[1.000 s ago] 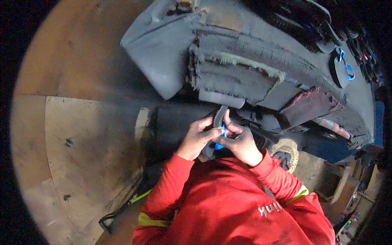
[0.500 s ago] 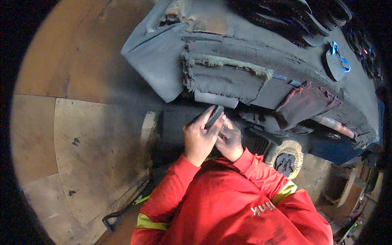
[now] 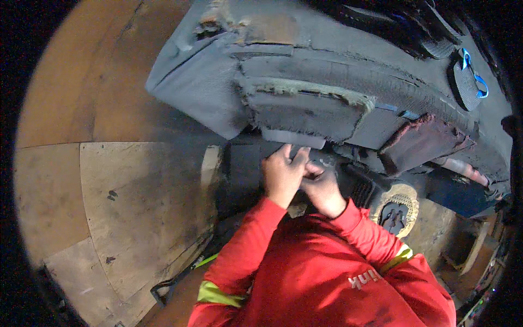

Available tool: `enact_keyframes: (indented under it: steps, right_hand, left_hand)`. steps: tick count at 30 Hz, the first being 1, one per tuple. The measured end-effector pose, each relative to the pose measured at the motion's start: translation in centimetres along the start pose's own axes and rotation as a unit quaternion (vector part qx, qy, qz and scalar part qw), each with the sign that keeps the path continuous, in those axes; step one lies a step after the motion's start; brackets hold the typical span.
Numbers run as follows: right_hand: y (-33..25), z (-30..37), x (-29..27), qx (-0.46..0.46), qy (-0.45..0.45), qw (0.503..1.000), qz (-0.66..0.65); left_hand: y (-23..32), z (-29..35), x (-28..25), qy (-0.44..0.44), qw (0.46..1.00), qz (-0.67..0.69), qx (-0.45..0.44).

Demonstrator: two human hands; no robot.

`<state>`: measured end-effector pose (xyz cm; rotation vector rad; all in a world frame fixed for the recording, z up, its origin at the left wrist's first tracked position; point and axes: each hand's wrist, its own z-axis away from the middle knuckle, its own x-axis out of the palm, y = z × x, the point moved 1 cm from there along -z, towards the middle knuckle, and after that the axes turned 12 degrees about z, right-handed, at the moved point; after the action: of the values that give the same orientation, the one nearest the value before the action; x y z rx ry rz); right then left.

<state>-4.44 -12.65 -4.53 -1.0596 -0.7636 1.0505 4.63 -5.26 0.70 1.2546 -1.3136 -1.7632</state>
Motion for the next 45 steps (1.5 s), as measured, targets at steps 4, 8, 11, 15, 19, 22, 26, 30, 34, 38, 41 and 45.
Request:
enact_keyframes:
  steps: [4, 8, 11, 15, 19, 22, 26, 30, 34, 38, 41, 45]
  right_hand:
    - [-0.3, 0.2, -3.1, -0.198, 0.027, 0.933, 0.301]
    - [-1.6, -0.2, -5.1, -0.339, 0.007, 0.806, 0.485]
    - [-1.6, 0.4, -4.1, -0.411, 0.036, 0.759, 0.503]
    - [0.4, 4.2, -1.1, -0.233, 0.136, 0.935, 0.229]
    - [1.5, 2.5, -1.2, 0.227, -0.096, 0.871, -0.425]
    - [0.9, 0.4, -0.1, 0.126, -0.141, 0.849, -0.494]
    - [0.9, -1.2, 1.6, 0.088, -0.18, 0.807, -0.556]
    - [1.4, -1.6, 1.2, 0.083, -0.189, 0.792, -0.575]
    - [1.3, -1.5, -0.3, 0.177, -0.103, 0.804, -0.558]
    - [0.2, -0.7, 0.2, 0.12, -0.198, 0.799, -0.556]
    - [0.1, -0.3, 0.5, 0.11, -0.209, 0.789, -0.567]
    - [1.3, -0.4, -1.0, 0.145, -0.149, 0.799, -0.564]
  left_hand:
    - [-1.6, 2.2, 0.7, 0.01, 0.971, 0.239, -0.01]
    - [-2.9, 4.1, 0.5, -0.031, 0.914, 0.4, -0.056]
    - [-3.8, 4.6, -0.1, -0.028, 0.911, 0.411, -0.036]
    - [-4.6, 5.7, -2.2, -0.009, 0.932, 0.363, -0.008]
    - [-3.4, 6.5, -3.9, -0.017, 0.956, 0.292, -0.005]
    - [-0.8, 5.9, -4.5, -0.015, 0.978, 0.205, 0.026]
    - [2.4, 3.8, -6.0, -0.008, 0.984, -0.047, 0.172]
    - [3.2, 2.2, -5.0, -0.043, 0.977, -0.105, 0.181]
    - [3.6, 1.3, -3.0, -0.097, 0.982, -0.122, 0.11]
    - [4.9, 2.9, -4.5, -0.057, 0.989, -0.104, 0.09]
    - [5.0, 3.2, -5.0, -0.066, 0.98, -0.109, 0.15]
    - [3.9, 1.9, -2.7, -0.109, 0.97, -0.154, 0.155]
